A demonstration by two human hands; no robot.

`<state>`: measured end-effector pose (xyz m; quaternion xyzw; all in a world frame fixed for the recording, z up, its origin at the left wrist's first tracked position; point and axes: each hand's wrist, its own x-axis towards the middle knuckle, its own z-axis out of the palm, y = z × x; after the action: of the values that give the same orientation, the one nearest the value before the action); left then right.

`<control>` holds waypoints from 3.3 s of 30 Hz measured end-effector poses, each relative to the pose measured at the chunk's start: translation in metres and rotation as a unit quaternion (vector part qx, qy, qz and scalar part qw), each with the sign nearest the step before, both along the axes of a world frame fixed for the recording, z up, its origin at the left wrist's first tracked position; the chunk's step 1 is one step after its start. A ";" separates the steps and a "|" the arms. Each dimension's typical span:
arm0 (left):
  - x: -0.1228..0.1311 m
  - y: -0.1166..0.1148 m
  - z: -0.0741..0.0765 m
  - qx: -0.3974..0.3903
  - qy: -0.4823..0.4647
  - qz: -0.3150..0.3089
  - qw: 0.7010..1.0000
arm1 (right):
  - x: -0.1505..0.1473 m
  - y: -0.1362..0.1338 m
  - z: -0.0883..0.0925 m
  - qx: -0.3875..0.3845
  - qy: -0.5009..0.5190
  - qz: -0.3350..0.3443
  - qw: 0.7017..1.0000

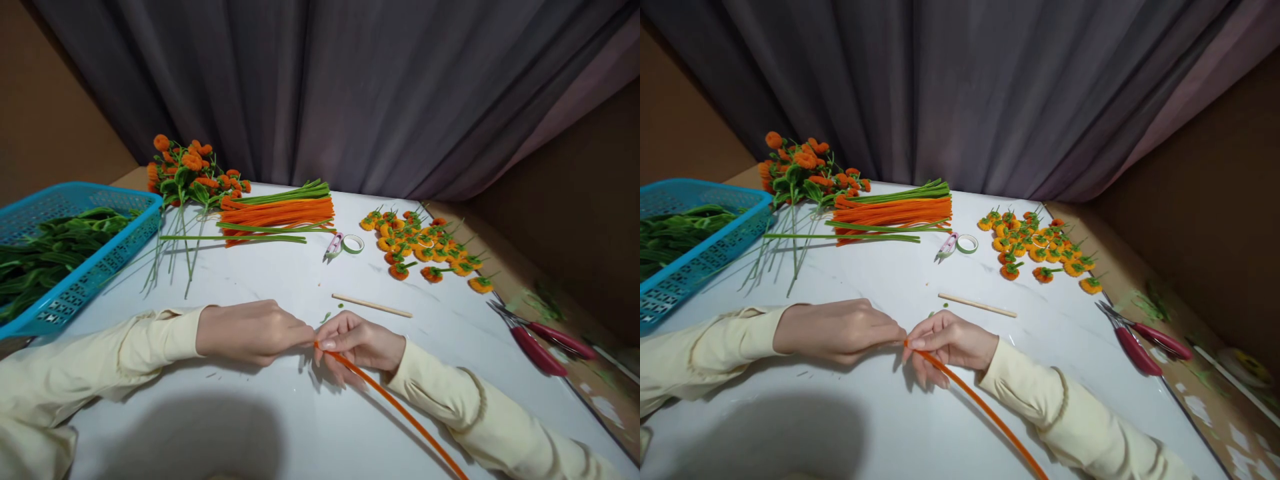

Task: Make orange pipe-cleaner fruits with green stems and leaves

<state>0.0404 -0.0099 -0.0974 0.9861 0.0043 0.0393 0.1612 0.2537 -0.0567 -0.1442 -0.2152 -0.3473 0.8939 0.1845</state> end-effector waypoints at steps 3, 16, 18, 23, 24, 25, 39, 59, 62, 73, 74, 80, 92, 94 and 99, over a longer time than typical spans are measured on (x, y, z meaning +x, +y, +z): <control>0.000 0.000 0.001 0.002 0.015 -0.001 1.000 | 0.000 0.001 0.002 -0.012 0.009 0.007 1.000; 0.002 0.000 0.004 0.008 0.035 -0.006 0.999 | 0.000 0.001 0.004 -0.014 0.010 0.008 1.000; 0.002 0.001 0.003 0.007 0.034 -0.009 0.999 | -0.001 0.001 0.004 -0.011 0.010 0.007 1.000; 0.002 0.001 0.001 0.007 0.029 -0.010 1.000 | -0.002 0.000 0.002 -0.001 0.007 0.009 1.000; 0.001 0.001 0.001 0.006 0.030 -0.011 0.999 | -0.002 0.000 0.002 0.002 0.004 0.009 1.000; 0.001 0.000 0.001 0.005 0.031 -0.011 0.999 | -0.002 0.000 0.002 0.005 0.000 0.009 1.000; 0.004 -0.001 -0.027 -0.110 -0.027 0.011 0.994 | -0.001 0.001 0.006 0.049 -0.058 0.030 0.997; 0.005 -0.004 -0.039 -0.147 -0.036 0.019 0.988 | 0.004 0.003 0.010 0.045 -0.071 0.088 0.993; 0.006 -0.004 -0.039 -0.140 -0.035 0.017 0.989 | 0.004 0.002 0.010 0.058 -0.079 0.089 0.991; 0.007 -0.005 -0.038 -0.125 -0.052 -0.001 0.991 | 0.003 -0.001 0.014 0.076 -0.102 0.095 0.987; 0.007 -0.004 -0.038 -0.126 -0.052 -0.003 0.991 | 0.002 -0.001 0.015 0.075 -0.097 0.096 0.988; 0.006 -0.004 -0.037 -0.143 -0.043 -0.002 0.989 | 0.005 0.002 0.011 0.056 -0.065 0.126 0.988; 0.006 -0.005 -0.038 -0.156 -0.058 0.003 0.986 | 0.001 0.002 0.020 0.038 -0.115 0.105 0.987; 0.006 -0.005 -0.038 -0.155 -0.062 0.002 0.986 | -0.001 0.001 0.021 0.039 -0.127 0.093 0.987; 0.006 -0.006 -0.037 -0.157 -0.073 -0.005 0.985 | -0.004 -0.002 0.023 0.049 -0.149 0.061 0.986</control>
<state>0.0463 -0.0154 -0.1346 0.9432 -0.0065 0.1090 0.3139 0.2499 -0.0584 -0.1210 -0.3147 -0.4270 0.8433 0.0859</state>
